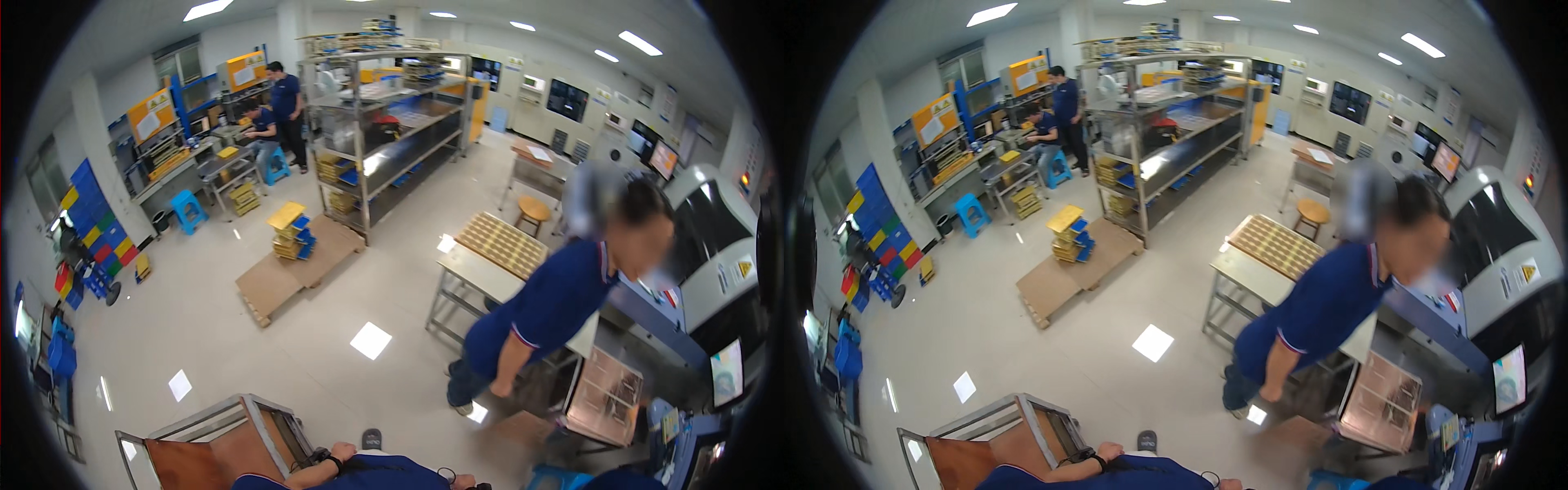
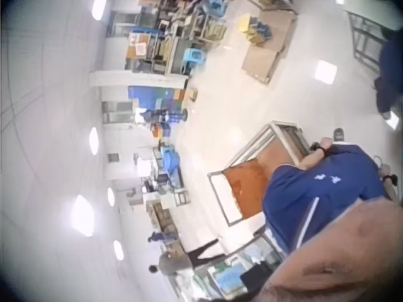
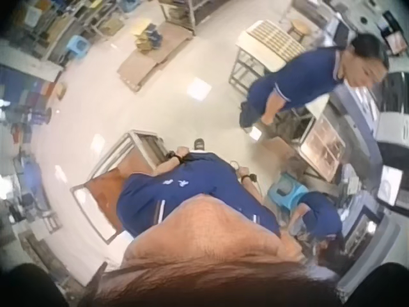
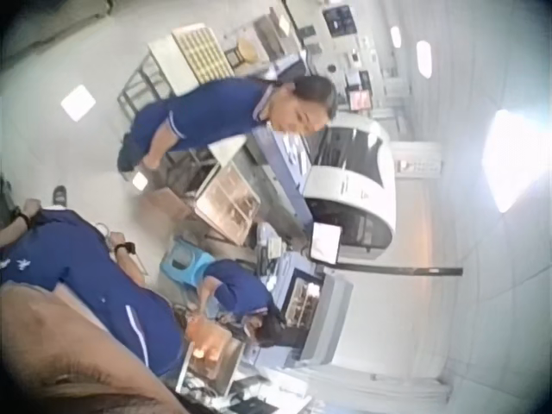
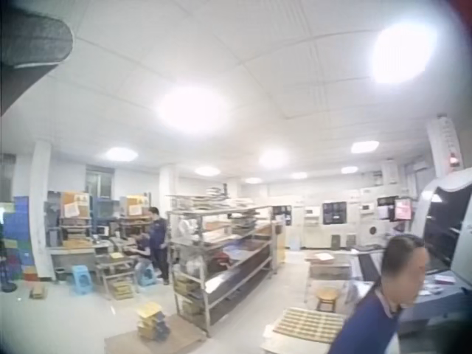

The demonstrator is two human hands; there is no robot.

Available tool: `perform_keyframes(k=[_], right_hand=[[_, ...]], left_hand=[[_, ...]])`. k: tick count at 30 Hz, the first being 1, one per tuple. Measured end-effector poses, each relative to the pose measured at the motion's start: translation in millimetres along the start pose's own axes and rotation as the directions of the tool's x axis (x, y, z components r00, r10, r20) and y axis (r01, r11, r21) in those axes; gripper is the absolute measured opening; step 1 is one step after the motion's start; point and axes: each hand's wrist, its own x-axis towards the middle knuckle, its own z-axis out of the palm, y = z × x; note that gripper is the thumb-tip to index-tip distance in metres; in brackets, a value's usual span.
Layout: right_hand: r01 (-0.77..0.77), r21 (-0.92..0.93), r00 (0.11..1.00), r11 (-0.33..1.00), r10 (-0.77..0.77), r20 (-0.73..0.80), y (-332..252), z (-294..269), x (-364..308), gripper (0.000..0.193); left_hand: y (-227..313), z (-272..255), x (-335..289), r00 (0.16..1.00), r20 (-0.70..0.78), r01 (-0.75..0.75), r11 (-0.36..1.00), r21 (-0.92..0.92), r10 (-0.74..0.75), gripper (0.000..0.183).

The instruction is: Inspecting and organizing stacks of patterned copper sheets and verifying production paperwork.

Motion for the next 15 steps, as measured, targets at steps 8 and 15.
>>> perform_keyframes(k=[8,15], right_hand=[[-0.047,0.354,0.961,0.934,0.139,-0.241,-192.7,-83.5,58.6,0.033],[0.511,-0.131,0.856,0.85,-0.517,-0.016,-228.3,-131.9,170.6,0.037]], left_hand=[[-47.9,-101.0,-6.6,0.854,0.123,0.354,0.391,-0.849,-0.505,0.019],[-50.8,-135.6,15.3,0.695,0.203,0.502,0.264,-0.823,-0.689,0.023]])
